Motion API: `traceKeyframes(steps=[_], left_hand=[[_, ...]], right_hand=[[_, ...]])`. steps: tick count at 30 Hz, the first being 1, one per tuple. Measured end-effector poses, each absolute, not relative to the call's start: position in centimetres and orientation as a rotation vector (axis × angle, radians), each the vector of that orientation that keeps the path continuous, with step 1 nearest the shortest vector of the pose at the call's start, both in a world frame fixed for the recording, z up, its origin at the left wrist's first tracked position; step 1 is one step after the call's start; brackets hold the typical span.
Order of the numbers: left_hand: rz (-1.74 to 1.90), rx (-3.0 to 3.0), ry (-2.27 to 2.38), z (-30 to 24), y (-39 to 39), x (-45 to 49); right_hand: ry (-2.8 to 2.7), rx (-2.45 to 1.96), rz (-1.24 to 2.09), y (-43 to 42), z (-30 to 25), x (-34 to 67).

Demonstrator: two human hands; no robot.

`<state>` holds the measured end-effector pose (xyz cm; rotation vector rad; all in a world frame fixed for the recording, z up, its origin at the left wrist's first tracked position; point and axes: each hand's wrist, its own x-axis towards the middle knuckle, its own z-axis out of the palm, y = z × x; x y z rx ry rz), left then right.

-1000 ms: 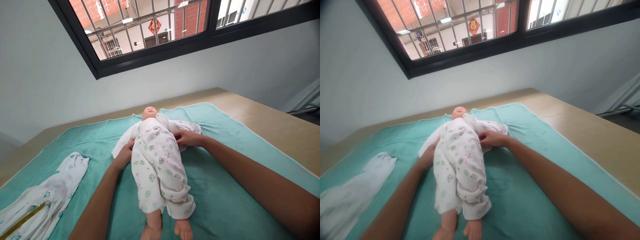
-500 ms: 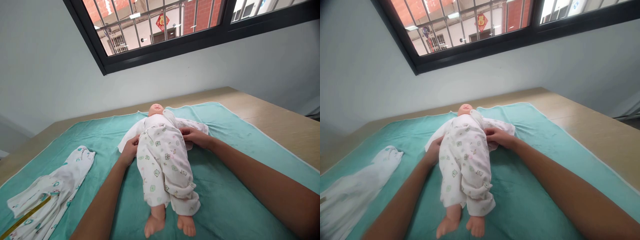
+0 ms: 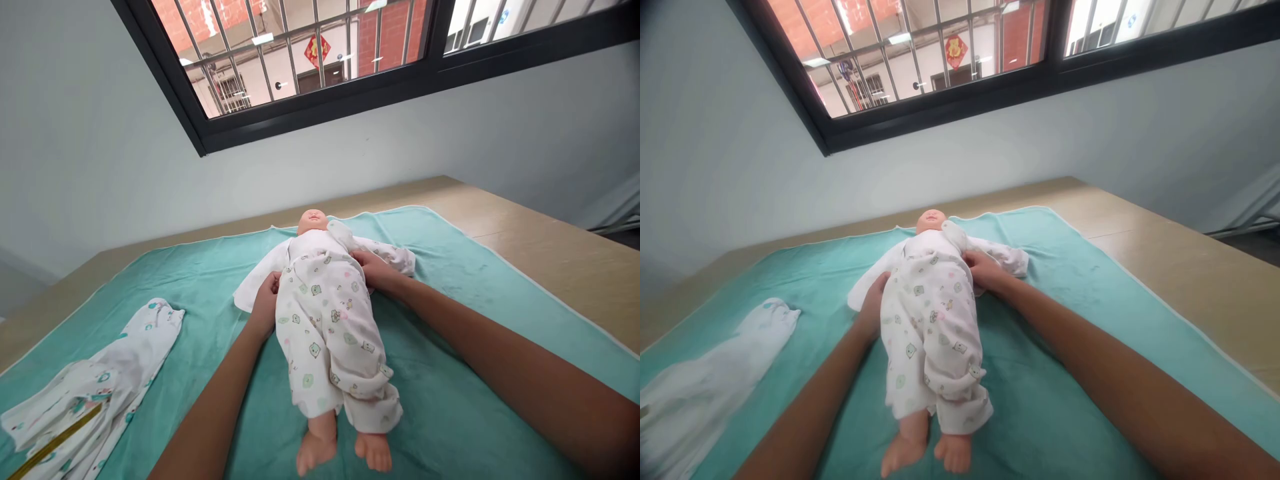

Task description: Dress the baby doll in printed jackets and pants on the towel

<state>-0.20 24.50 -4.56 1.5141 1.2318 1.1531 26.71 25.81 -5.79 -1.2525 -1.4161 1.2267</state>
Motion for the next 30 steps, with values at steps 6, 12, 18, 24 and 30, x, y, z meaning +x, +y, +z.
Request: traceKeyframes(steps=[6, 12, 18, 24, 30], left_hand=[[1.177, 1.373, 1.192, -3.9, 24.7, -0.9], [1.131, 1.599, 1.197, -0.7, 26.5, 0.5], [0.677, 2.136, 1.062, 2.6, 28.1, 2.9], [0.792, 2.229, 1.232, 2.1, 29.5, 4.3], [1.075, 2.033, 1.394, 0.3, 31.4, 5.6]], right_hand=[[-1.557, -1.215, 1.016, 25.8, -3.7, 28.0], [-1.847, -1.157, 0.735, 25.5, -2.2, 27.2], [-1.852, -1.088, 0.666, 24.9, -2.6, 26.6], [-1.81, -1.307, 0.328, 25.8, -3.6, 25.5], [-1.569, -1.349, 0.465, 27.2, -4.6, 24.4]])
